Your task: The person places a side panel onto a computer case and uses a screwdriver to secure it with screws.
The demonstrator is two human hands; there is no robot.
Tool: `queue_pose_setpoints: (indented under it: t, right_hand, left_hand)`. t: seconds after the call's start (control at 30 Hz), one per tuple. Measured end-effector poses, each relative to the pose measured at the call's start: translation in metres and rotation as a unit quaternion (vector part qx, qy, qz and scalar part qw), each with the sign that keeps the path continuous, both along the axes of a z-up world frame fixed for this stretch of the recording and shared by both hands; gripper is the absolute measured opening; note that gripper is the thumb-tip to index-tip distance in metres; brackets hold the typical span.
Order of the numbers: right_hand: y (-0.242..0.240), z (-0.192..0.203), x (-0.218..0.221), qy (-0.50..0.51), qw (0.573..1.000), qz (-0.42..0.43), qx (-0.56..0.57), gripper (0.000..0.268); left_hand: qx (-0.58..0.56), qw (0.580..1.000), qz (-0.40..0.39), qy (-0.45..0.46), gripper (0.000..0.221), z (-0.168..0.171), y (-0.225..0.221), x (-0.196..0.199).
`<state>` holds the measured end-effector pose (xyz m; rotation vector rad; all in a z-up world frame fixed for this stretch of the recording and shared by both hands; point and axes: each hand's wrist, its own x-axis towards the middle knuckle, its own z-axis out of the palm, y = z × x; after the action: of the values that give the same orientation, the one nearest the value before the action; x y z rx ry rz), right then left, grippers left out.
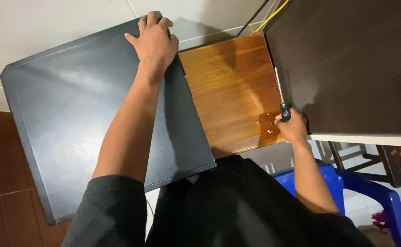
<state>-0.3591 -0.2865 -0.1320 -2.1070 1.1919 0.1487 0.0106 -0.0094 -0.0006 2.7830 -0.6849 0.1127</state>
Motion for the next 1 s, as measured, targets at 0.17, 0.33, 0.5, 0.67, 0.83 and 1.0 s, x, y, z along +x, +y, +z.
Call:
queue_pose_setpoints:
  t: [0.17, 0.33, 0.5, 0.67, 0.83, 1.0]
  right_hand:
    - [-0.004, 0.008, 0.018, 0.014, 0.997, 0.07, -0.004, 0.015]
    - [-0.017, 0.002, 0.038, -0.014, 0.985, 0.163, -0.046, 0.021]
    - [-0.008, -0.002, 0.048, 0.092, 0.969, 0.227, -0.031, 0.018]
    - [-0.004, -0.006, 0.049, 0.104, 0.955, 0.261, -0.093, 0.022]
    - [-0.012, -0.01, 0.05, 0.148, 0.963, 0.216, -0.058, 0.039]
    - [-0.018, -0.025, 0.042, 0.179, 0.966, 0.175, -0.069, 0.039]
  left_hand:
    - [-0.028, 0.994, -0.044, -0.097, 0.026, -0.021, 0.013, -0.003]
    - [-0.073, 0.99, -0.051, -0.107, 0.023, -0.022, 0.014, -0.012]
    - [-0.298, 0.952, -0.07, 0.02, 0.048, 0.0, 0.028, -0.023]
    - [-0.463, 0.882, -0.082, -0.032, 0.044, -0.02, 0.058, -0.019]
    - [-0.581, 0.812, -0.035, 0.037, 0.047, -0.032, 0.084, -0.043]
    - [-0.588, 0.806, -0.022, 0.055, 0.059, -0.031, 0.098, -0.058]
